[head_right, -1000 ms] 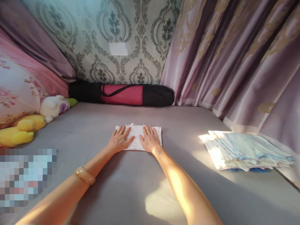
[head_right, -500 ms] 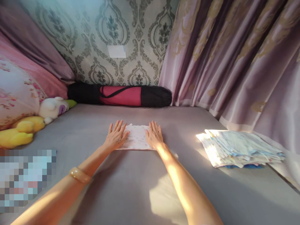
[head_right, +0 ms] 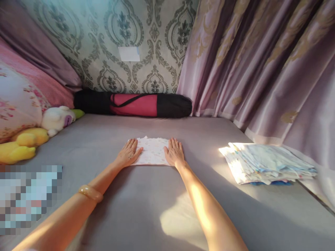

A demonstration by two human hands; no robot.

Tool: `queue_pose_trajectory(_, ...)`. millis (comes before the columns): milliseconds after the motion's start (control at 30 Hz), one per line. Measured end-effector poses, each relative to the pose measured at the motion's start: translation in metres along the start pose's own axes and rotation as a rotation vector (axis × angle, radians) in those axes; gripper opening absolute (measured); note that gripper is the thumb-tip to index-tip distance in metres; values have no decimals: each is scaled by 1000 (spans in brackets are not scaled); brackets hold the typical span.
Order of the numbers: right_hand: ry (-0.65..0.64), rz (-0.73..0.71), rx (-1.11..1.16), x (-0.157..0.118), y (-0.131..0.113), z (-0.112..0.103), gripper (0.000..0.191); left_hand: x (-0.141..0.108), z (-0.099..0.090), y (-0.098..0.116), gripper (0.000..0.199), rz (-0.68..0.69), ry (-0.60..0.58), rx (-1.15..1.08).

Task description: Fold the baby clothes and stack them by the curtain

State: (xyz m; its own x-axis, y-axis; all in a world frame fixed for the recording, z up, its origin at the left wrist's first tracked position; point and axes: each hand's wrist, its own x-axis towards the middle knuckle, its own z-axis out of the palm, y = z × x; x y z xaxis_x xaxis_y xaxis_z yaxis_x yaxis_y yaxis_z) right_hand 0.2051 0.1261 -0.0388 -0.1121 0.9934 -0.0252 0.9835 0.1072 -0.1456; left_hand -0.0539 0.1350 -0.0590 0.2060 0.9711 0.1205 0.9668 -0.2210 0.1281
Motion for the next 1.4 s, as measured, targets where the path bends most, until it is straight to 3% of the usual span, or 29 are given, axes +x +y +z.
queue_pose_trajectory(133, -42, 12, -28, 0, -6, -10, 65, 0, -17, 10, 74, -21, -99, 43)
queue_pose_trajectory(300, 143, -165, -46, -2, -32, -14, 61, -4, -23, 40, 65, 108, 126, 98)
queue_pose_trajectory(400, 92, -234, -2, -3, -43, -4, 61, -6, -12, 49, 62, 149, 66, 77)
queue_pose_trajectory(600, 60, -221, 8, -3, -41, 7, 62, -7, -3, 48, 61, 125, 25, 71)
queue_pose_trajectory(833, -29, -184, 10, 1, -49, -10, 61, 3, -27, 52, 54, 40, -89, -107)
queue_pose_trajectory(1000, 88, -332, 25, 5, -80, -12, 61, 12, -37, 59, 57, -157, 106, -324)
queue_pose_trajectory(1100, 40, -366, 52, 6, -91, 1, 67, 11, -28, 58, 55, -191, 61, -420)
queue_pose_trajectory(1233, 33, -347, 84, 5, -93, 13, 66, 11, -17, 51, 52, -182, 108, -466)
queue_pose_trajectory(1400, 16, -351, 107, 6, -91, 10, 67, 10, -23, 54, 53, -166, 85, -466)
